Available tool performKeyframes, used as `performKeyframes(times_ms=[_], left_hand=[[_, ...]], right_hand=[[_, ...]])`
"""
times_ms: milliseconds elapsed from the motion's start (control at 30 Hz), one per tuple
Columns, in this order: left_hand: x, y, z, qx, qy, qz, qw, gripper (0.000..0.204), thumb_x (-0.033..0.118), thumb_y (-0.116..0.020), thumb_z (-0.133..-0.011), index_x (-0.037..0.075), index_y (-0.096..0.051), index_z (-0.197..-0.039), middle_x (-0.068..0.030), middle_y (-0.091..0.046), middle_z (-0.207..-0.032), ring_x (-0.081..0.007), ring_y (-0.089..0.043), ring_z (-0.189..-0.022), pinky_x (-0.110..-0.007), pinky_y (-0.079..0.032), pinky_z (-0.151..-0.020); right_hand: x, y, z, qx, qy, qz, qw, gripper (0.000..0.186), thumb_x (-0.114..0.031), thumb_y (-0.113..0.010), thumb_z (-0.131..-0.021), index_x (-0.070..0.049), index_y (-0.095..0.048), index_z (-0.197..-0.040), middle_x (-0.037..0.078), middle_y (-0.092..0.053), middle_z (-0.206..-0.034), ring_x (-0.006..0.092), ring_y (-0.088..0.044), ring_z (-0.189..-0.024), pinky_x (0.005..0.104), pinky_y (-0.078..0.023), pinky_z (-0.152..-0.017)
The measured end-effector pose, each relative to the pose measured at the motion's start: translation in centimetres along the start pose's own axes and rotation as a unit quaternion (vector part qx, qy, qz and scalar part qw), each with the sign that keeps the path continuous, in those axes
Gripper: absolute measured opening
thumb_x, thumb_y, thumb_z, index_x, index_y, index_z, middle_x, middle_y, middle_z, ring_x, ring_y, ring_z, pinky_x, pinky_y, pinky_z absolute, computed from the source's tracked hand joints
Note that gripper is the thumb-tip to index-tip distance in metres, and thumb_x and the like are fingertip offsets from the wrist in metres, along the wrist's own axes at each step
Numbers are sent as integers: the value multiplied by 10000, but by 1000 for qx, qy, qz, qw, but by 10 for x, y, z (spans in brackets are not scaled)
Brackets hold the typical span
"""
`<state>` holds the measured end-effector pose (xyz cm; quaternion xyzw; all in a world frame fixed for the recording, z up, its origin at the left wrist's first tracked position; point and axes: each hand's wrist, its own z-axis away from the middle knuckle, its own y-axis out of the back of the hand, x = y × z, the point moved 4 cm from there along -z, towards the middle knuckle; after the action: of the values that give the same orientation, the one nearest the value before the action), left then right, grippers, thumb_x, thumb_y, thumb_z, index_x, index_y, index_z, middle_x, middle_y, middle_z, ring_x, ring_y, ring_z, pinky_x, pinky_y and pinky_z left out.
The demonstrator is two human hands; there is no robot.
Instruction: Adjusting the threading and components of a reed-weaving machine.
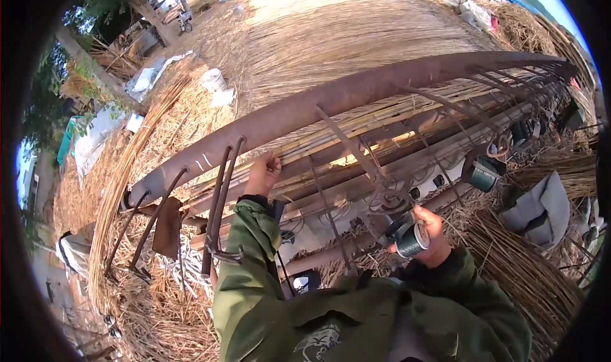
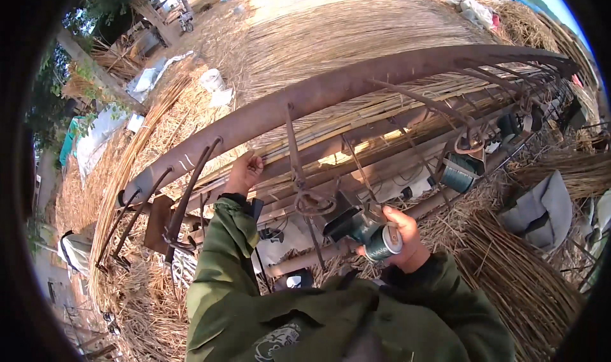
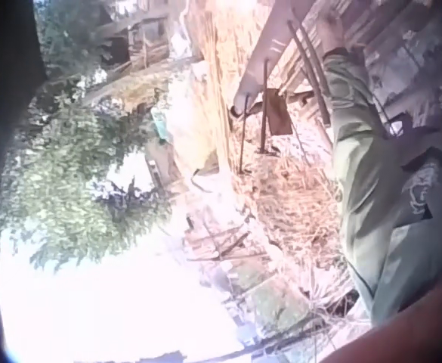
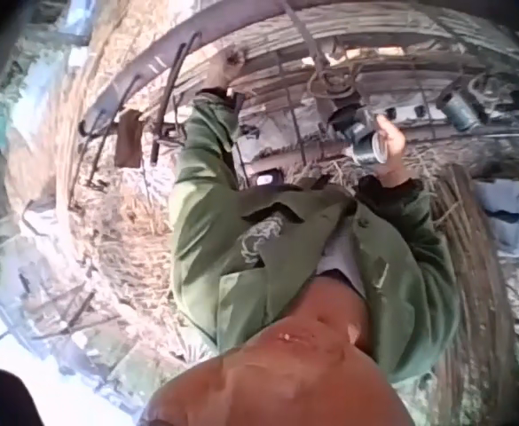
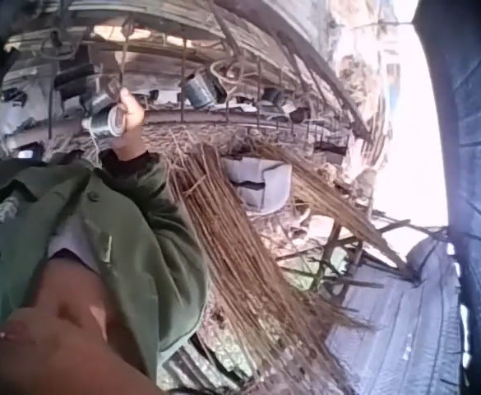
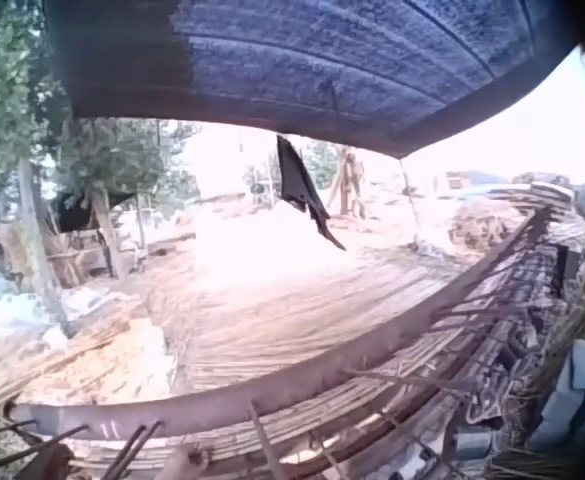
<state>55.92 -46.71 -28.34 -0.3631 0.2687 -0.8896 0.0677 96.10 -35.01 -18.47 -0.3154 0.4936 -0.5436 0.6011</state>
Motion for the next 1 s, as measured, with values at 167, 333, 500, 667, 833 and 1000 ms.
performKeyframes(times_ms=[167, 333, 500, 667, 833, 1000], left_hand=[[-6, -42, 5, -97, -306, -667, 673, 119, 117, -628, -747, 1, -604, -743, -64, -606, -683, -173, -581, -669, -297, -456, -633], [9, -24, -7, -125, -403, -645, 637, 123, 56, -630, -670, 22, -622, -788, -92, -621, -697, -175, -590, -666, -295, -475, -643], [7, -17, -12, -100, -395, -696, 591, 264, 28, -650, -634, 49, -652, -897, -113, -645, -818, -190, -617, -712, -290, -486, -663], [-8, -40, 31, -34, -496, -733, 464, 377, 69, -704, -603, 73, -652, -977, -150, -623, -941, -305, -561, -955, -366, -449, -844], [-39, -53, 184, -370, -384, -657, 534, 210, 108, -717, -692, 73, -648, -888, -132, -602, -853, -321, -550, -861, -389, -446, -757], [-28, -62, 317, -434, -412, -586, 547, 119, 85, -709, -718, 8, -659, -794, -93, -560, -652, -257, -525, -696, -356, -432, -631]], right_hand=[[-14, -11, 17, 0, 52, 19, 998, 517, -355, -471, -863, -10, -448, -1248, 148, -519, -1181, 295, -572, -972, 485, -505, -727], [-21, -6, 29, -29, 103, 75, 991, 618, -380, -552, -801, -11, -398, -1273, 156, -498, -1191, 300, -574, -965, 466, -513, -713], [-18, -46, 51, -107, 81, 240, 961, 638, -378, -598, -785, 3, -402, -1259, 210, -504, -1165, 320, -552, -1025, 468, -470, -829], [-4, -100, 72, -502, 18, 318, 804, 639, -297, -663, -814, 98, -400, -1241, 279, -481, -1192, 428, -474, -1112, 484, -391, -914], [-4, -95, 50, -388, -80, 310, 864, 578, -315, -672, -767, 79, -496, -1150, 219, -527, -1144, 308, -518, -1078, 397, -396, -919], [7, -96, 8, -269, -104, 437, 852, 475, -258, -641, -786, 45, -502, -1124, 172, -547, -1094, 260, -516, -1059, 364, -378, -933]])
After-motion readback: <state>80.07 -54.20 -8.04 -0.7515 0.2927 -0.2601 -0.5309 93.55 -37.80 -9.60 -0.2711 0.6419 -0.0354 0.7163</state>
